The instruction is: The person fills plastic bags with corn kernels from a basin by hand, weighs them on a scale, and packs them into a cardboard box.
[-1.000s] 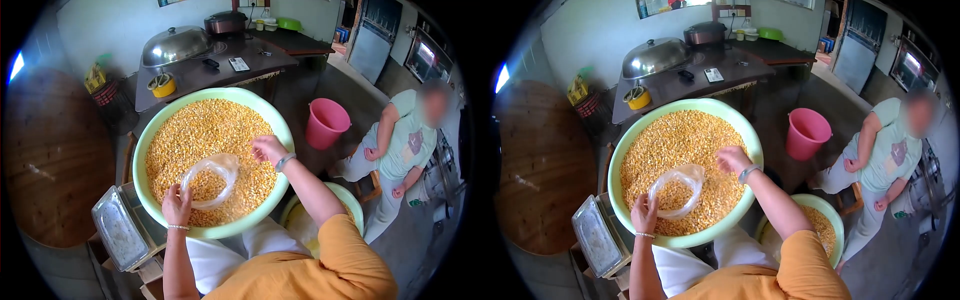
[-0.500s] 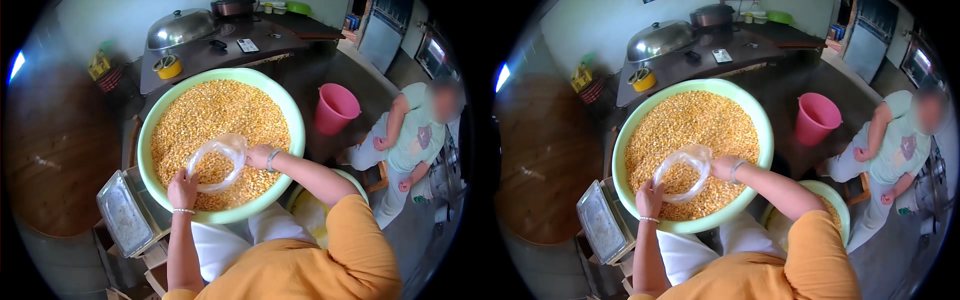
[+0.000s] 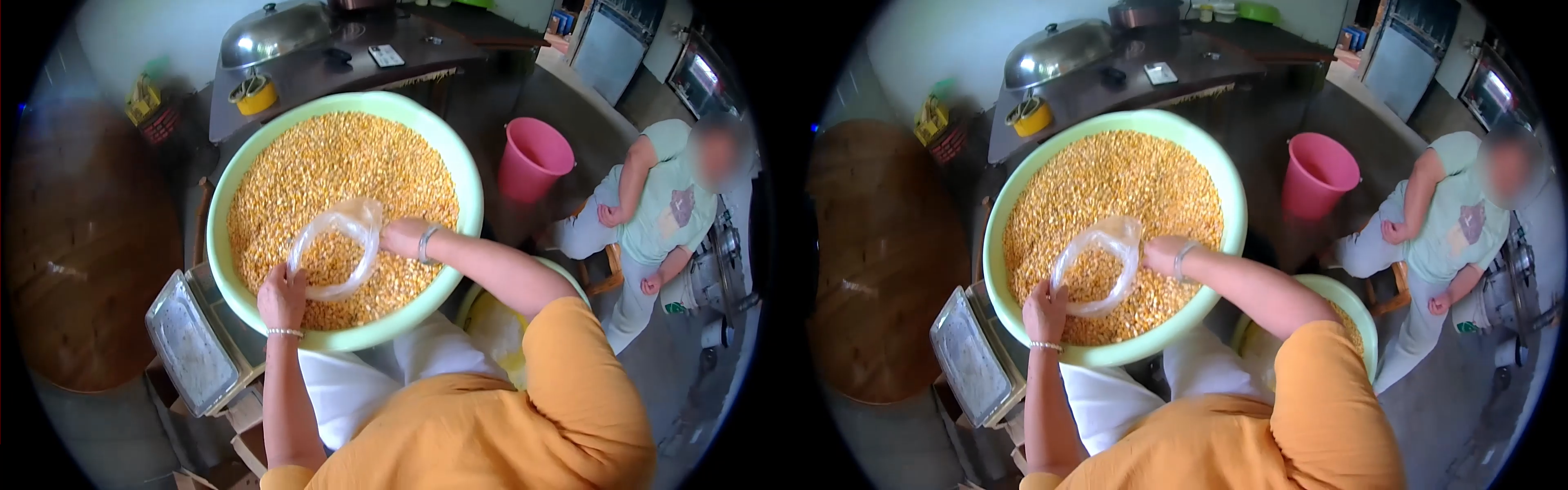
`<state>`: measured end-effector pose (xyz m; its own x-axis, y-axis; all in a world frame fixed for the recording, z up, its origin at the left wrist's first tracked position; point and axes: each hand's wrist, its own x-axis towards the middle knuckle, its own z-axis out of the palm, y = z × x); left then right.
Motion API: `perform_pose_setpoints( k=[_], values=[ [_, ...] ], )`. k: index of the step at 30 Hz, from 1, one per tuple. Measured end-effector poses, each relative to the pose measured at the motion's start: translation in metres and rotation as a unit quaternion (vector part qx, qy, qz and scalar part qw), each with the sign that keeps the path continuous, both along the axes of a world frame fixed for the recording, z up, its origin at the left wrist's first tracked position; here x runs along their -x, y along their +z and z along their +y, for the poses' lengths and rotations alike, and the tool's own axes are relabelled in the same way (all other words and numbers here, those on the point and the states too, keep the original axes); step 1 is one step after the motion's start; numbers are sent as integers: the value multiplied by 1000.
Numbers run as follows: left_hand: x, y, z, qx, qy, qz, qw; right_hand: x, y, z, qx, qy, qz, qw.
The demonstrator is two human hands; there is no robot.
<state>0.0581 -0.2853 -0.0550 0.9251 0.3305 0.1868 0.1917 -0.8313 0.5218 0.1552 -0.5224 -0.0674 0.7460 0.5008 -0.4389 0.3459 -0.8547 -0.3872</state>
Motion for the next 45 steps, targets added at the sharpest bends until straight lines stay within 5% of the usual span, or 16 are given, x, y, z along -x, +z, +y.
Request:
perform_pose_setpoints(
  k=[5, 7, 8, 12, 13, 16, 20, 23, 26, 33, 39, 45],
  values=[
    [-2, -2, 3, 42, 19, 8, 999, -14, 6, -1, -11, 38, -93, 995],
    [-4, -3, 5, 6, 20, -104, 994, -19, -2, -5, -9, 124, -160, 979],
    [0, -7, 5, -12, 19, -150, 988, -23, -13, -8, -59, -7, -106, 993],
    [10, 14, -1, -119, -161, -242, 950, -37, -11, -15, -169, -95, -150, 969],
    [10, 11, -4, -128, -198, -191, 953, -38, -1, -12, -180, -113, -147, 966],
    [13, 14, -7, -146, -229, -145, 951, -32, 29, 6, -392, -243, 37, 887],
    [4, -3, 1, -60, -161, -135, 976, -12, 79, 53, -399, -186, 101, 892],
    [4, -9, 5, -23, -132, -146, 980, -15, 40, 88, -331, -92, 89, 935],
    [0, -11, 7, 8, -110, -133, 985, -22, -2, 100, -282, -20, -47, 958],
    [-1, -18, 10, 43, -94, -91, 990, -18, -1, 83, -169, 51, -57, 983],
    [-2, -15, 10, 77, -71, -82, 991, 15, 22, 57, -247, 130, -218, 935],
    [-4, -14, 10, 79, -63, -66, 993, 54, 15, 45, -120, 355, -190, 907]
  ],
)
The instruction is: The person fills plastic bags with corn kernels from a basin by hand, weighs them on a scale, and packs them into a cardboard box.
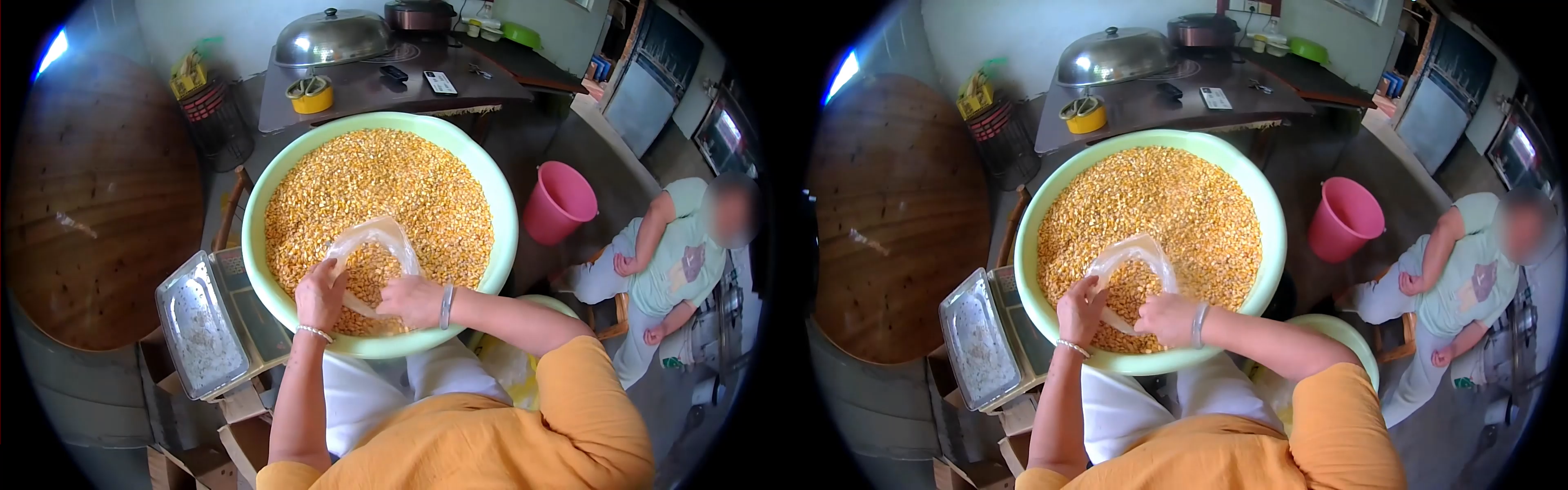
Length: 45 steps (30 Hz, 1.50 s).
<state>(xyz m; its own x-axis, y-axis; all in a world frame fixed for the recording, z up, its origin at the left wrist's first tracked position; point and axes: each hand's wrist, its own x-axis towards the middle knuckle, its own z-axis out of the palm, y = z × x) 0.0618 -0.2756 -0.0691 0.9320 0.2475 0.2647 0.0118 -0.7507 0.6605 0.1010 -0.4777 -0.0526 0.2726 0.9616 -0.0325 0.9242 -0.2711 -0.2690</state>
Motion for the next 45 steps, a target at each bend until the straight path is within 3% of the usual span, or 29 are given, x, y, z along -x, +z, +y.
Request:
perform_pose_setpoints(
  k=[3, 6, 10, 13, 16, 19, 23, 27, 30, 33, 34, 36, 37, 38, 39, 41, 42, 44, 45],
  values=[
    [1, 2, -1, -9, -2, -5, 1000, 4, -2, -1, -34, -15, 34, 999],
    [0, 1, 0, -36, -5, -19, 999, -1, 2, -5, -207, 3, 32, 978],
    [2, 3, -4, 19, 54, -4, 998, -20, 27, -15, -421, -171, -4, 891],
    [0, -3, 0, 7, 69, -22, 997, -57, 15, -29, -434, -320, 4, 842],
    [4, 10, -1, 46, 56, 22, 997, -93, -17, -38, -245, -400, 10, 883],
    [1, -2, 1, 5, 55, 11, 998, -116, -56, -40, -10, -416, 42, 909],
    [-4, -8, 3, -36, 68, 21, 997, -102, -70, -29, 31, -409, 43, 911],
    [-5, -8, 4, 10, 57, 0, 998, -86, -41, -24, 38, -350, 36, 935],
    [-4, -5, 2, 43, 57, 7, 997, -85, -38, -21, 66, -374, 88, 921],
    [-1, 9, -5, -7, 70, 93, 993, -91, -74, -29, -18, -387, 191, 902],
    [-4, 5, -3, 1, 61, 109, 992, -101, -113, -29, -105, -353, 108, 923],
    [-9, 3, 1, -3, 35, 104, 994, -122, -118, -35, -93, -355, 54, 929],
    [-5, 1, 2, -13, 26, 100, 995, -112, -101, -31, 5, -390, 103, 915],
    [-6, -5, 3, -33, 40, 98, 994, -104, -85, -30, -42, -397, 96, 912],
    [-7, -5, 2, -37, 53, 97, 993, -111, -87, -31, -124, -399, 176, 891],
    [-4, -3, 1, -3, 47, 87, 995, -111, -100, -38, -153, -412, 212, 873],
    [-4, -3, 2, 5, 42, 81, 996, -120, -87, -44, -119, -416, 141, 891],
    [-3, 0, 2, 24, 36, 63, 997, -124, -71, -50, -222, -469, 210, 829],
    [-3, 1, 2, 35, 33, 48, 998, -122, -49, -51, -275, -501, 338, 748]
  ],
)
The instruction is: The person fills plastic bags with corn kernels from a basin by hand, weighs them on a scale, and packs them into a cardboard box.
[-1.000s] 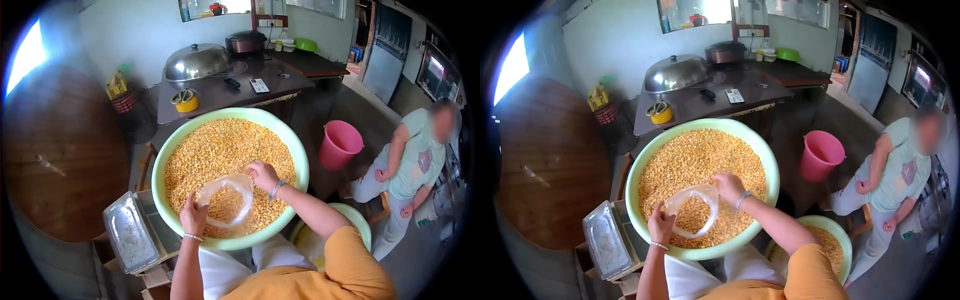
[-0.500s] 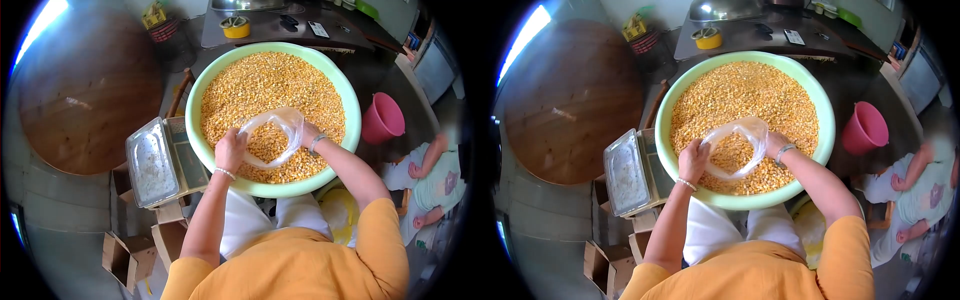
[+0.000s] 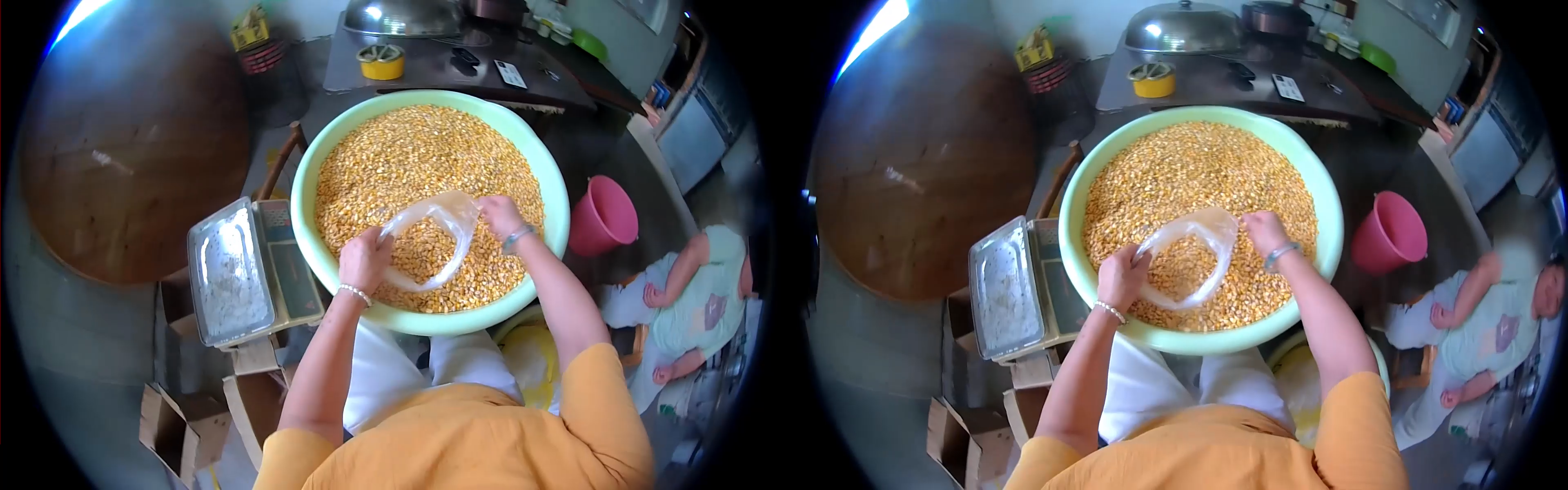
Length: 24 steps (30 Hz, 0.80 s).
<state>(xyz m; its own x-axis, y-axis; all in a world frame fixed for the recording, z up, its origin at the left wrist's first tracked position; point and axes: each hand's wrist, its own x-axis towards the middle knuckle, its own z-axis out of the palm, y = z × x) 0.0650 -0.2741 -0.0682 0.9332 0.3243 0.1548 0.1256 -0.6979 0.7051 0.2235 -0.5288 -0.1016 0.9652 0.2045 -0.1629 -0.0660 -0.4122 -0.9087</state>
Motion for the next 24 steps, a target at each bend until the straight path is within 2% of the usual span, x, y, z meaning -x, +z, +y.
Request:
perform_pose_setpoints(
  k=[1, 3, 6, 8, 10, 12, 13, 16, 17, 20, 21, 24],
  values=[
    [2, -2, -1, 12, 1, -11, 1000, 8, 31, 2, -111, -46, 112, 986],
    [1, -7, 2, 24, 3, -27, 999, 23, 84, 18, -167, -49, 92, 981],
    [4, 1, 3, 45, 10, -9, 999, 43, 125, 45, -156, 134, 85, 975],
    [5, 0, 2, 56, 15, -29, 998, 66, 121, 78, -38, 245, 64, 967],
    [4, 0, 4, 63, 18, -51, 997, 70, 85, 105, 89, 329, 86, 936],
    [4, -3, 5, 67, 13, -65, 996, 69, 54, 122, 190, 332, -37, 923],
    [5, 2, 6, 68, 13, -32, 997, 65, 42, 128, 238, 326, -100, 909],
    [6, 5, 6, 80, 4, -33, 996, 39, 34, 128, 266, 218, -88, 935],
    [6, 3, 5, 70, -1, -33, 997, 35, 37, 123, 298, 214, -110, 924],
    [5, 4, 4, 74, -1, -12, 997, 31, 42, 115, 300, 226, -92, 922],
    [6, 4, 5, 87, -8, -9, 996, 32, 41, 112, 266, 240, -96, 929],
    [9, 12, 3, 86, -22, -8, 996, 42, 53, 101, 264, 317, -175, 894]
  ],
)
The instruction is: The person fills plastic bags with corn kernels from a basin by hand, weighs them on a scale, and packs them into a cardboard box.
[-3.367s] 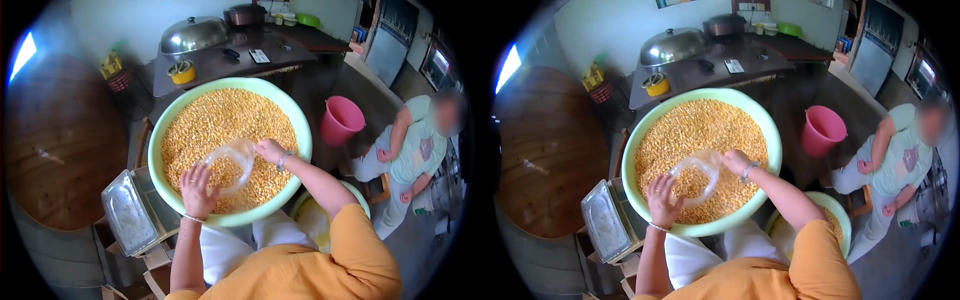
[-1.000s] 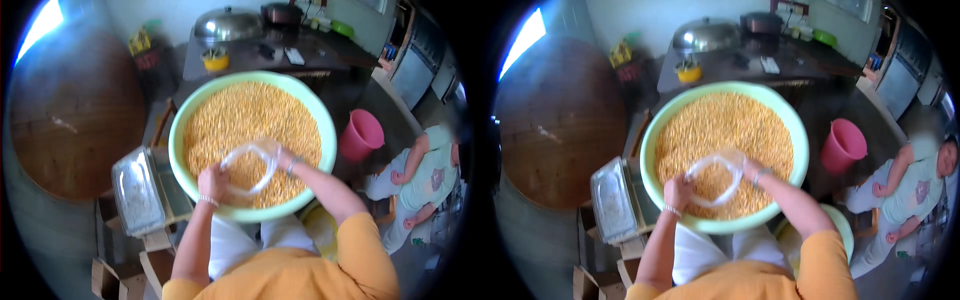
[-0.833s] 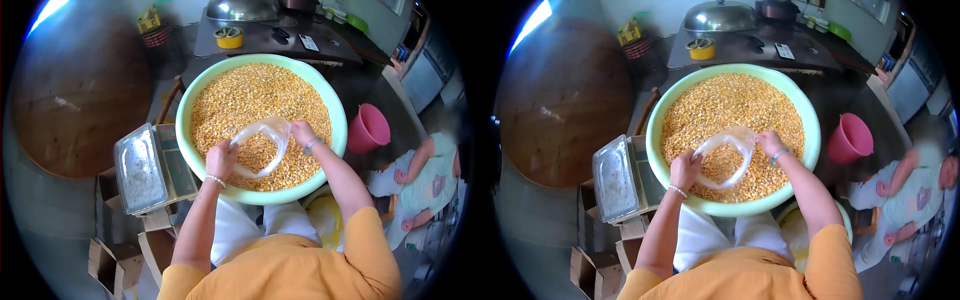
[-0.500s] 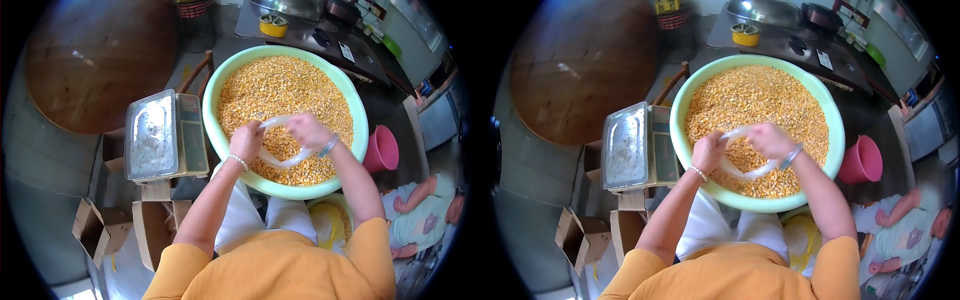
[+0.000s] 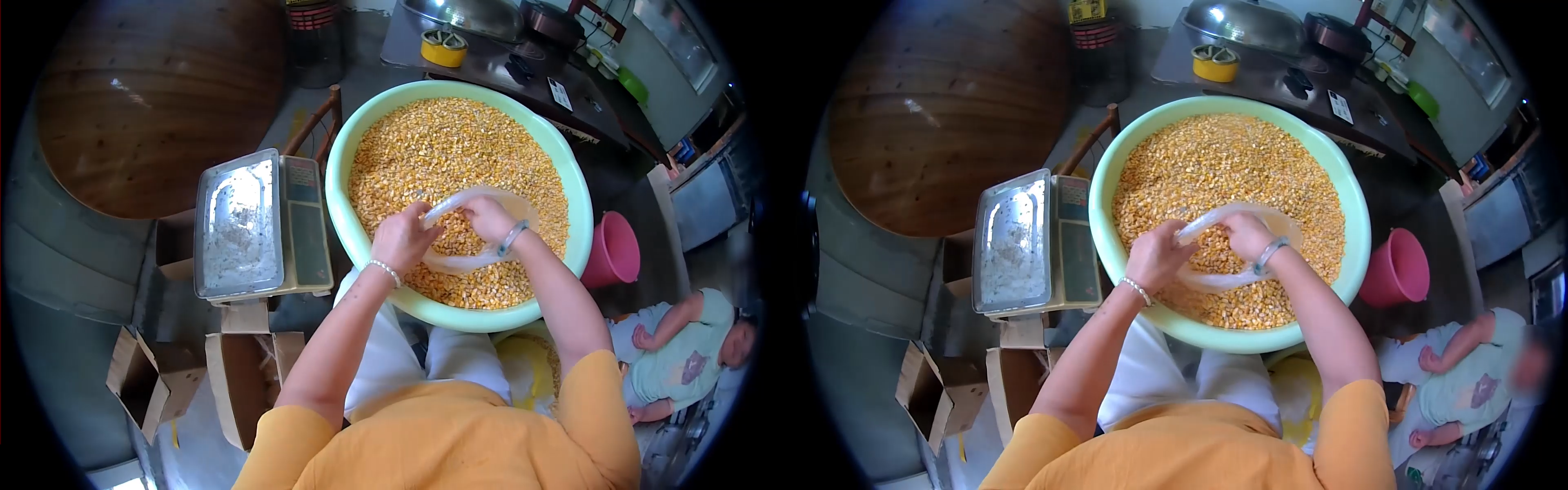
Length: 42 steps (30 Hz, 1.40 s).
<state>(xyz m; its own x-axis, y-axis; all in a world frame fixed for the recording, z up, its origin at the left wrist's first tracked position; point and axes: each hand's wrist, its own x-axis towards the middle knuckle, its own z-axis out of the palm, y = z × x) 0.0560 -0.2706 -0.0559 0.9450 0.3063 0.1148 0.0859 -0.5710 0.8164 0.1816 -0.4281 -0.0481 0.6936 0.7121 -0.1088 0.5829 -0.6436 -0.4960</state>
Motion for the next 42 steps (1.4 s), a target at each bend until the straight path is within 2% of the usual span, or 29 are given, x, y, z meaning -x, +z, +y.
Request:
perform_pose_setpoints(
  k=[3, 6, 8, 10, 12, 13, 14, 17, 18, 21, 23, 25, 28, 34, 37, 40, 42],
  values=[
    [-3, -12, 0, -43, 1, -15, 999, 17, 12, -11, -132, 95, 37, 986],
    [-5, -17, -1, -61, 13, -11, 998, 39, 51, -21, -287, -56, 78, 953],
    [-4, -10, 0, -29, 1, 36, 999, 26, 53, -36, -416, -157, 45, 894],
    [-5, -14, -1, -52, 18, -21, 998, -6, 34, -61, -511, -240, 26, 825],
    [-6, -14, 0, -50, 18, -22, 998, -52, -38, -94, -346, -250, -46, 903],
    [-5, -13, -1, -47, 19, -32, 998, -64, -58, -105, -259, -254, -78, 929],
    [-6, -13, -1, -63, 31, -19, 997, -53, -54, -100, -115, -213, -48, 969],
    [-9, -22, 0, -78, 35, -44, 995, -59, -153, -103, -120, -94, -127, 980],
    [-8, -21, 0, -70, 38, -53, 995, -26, -111, -87, -83, -56, -191, 976],
    [-8, -14, -3, -30, 30, -38, 998, 0, -57, -73, 82, -136, 27, 987],
    [-7, -17, -3, -32, 21, -26, 999, 4, -48, -77, 62, -144, 104, 982],
    [-9, -15, -4, -88, 23, 12, 996, 11, -36, -72, 135, -127, 30, 982],
    [-9, -15, -5, -148, 49, 45, 987, 7, -54, -74, 120, -137, -26, 983],
    [-7, -8, -8, -162, 43, 59, 984, 3, -49, -71, 112, -165, 62, 978],
    [-8, -7, -8, -157, 42, 52, 985, -5, -61, -75, 52, -129, 31, 990],
    [-8, -9, -7, -146, 40, 48, 987, -20, -90, -79, -75, -117, -1, 990],
    [-8, -11, -6, -136, 42, 51, 989, -27, -96, -82, -46, -143, -37, 988]
  ],
)
